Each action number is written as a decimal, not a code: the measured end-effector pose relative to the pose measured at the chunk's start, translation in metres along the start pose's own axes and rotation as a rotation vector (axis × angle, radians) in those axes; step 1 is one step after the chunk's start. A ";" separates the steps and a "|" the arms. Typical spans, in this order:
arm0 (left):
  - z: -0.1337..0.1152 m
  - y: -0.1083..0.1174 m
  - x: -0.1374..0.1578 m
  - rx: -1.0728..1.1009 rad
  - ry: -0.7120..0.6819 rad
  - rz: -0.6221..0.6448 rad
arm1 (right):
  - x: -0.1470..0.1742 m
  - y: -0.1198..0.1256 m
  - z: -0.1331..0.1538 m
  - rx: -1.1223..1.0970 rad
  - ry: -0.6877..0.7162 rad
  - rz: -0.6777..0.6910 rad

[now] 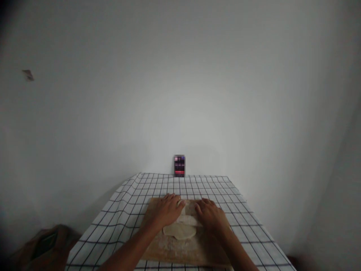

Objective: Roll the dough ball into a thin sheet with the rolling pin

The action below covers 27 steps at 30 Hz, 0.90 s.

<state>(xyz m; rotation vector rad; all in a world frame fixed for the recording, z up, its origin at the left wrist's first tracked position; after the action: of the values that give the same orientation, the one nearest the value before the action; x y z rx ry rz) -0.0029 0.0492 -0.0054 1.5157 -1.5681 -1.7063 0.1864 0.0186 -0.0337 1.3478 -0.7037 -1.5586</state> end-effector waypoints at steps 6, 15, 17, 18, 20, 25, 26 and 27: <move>-0.004 0.006 0.041 -0.012 0.016 -0.129 | 0.035 0.008 0.017 0.029 0.134 -0.080; -0.006 0.014 0.055 0.051 -0.126 -0.080 | 0.040 0.011 0.023 0.090 0.203 -0.127; -0.005 0.013 0.040 0.056 -0.132 -0.085 | 0.022 0.016 0.023 0.097 0.215 -0.138; -0.005 0.014 0.032 0.069 -0.132 -0.080 | 0.012 0.018 0.022 0.092 0.202 -0.129; -0.006 0.018 0.019 0.104 -0.137 -0.043 | -0.008 0.020 0.019 0.062 0.133 -0.078; -0.004 0.033 -0.013 0.075 -0.114 0.027 | -0.047 0.013 0.011 0.001 -0.011 0.035; -0.003 0.034 -0.019 0.072 -0.102 0.039 | -0.052 0.010 0.010 -0.002 -0.019 0.041; -0.001 0.033 -0.024 0.077 -0.093 0.057 | -0.055 0.007 0.008 -0.005 -0.024 0.047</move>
<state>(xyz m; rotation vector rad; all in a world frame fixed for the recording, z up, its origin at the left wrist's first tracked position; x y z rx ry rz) -0.0057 0.0583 0.0347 1.4316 -1.7256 -1.7253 0.1787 0.0643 -0.0016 1.3018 -0.7401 -1.5402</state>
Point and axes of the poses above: each hand's wrist, its own x-axis away from the middle knuckle, its own y-axis out of the back of the hand, z = x × y, the point moved 5 cm from there along -x, towards the middle knuckle, and after that the axes turned 13 degrees about -z, right-handed, at the moved point
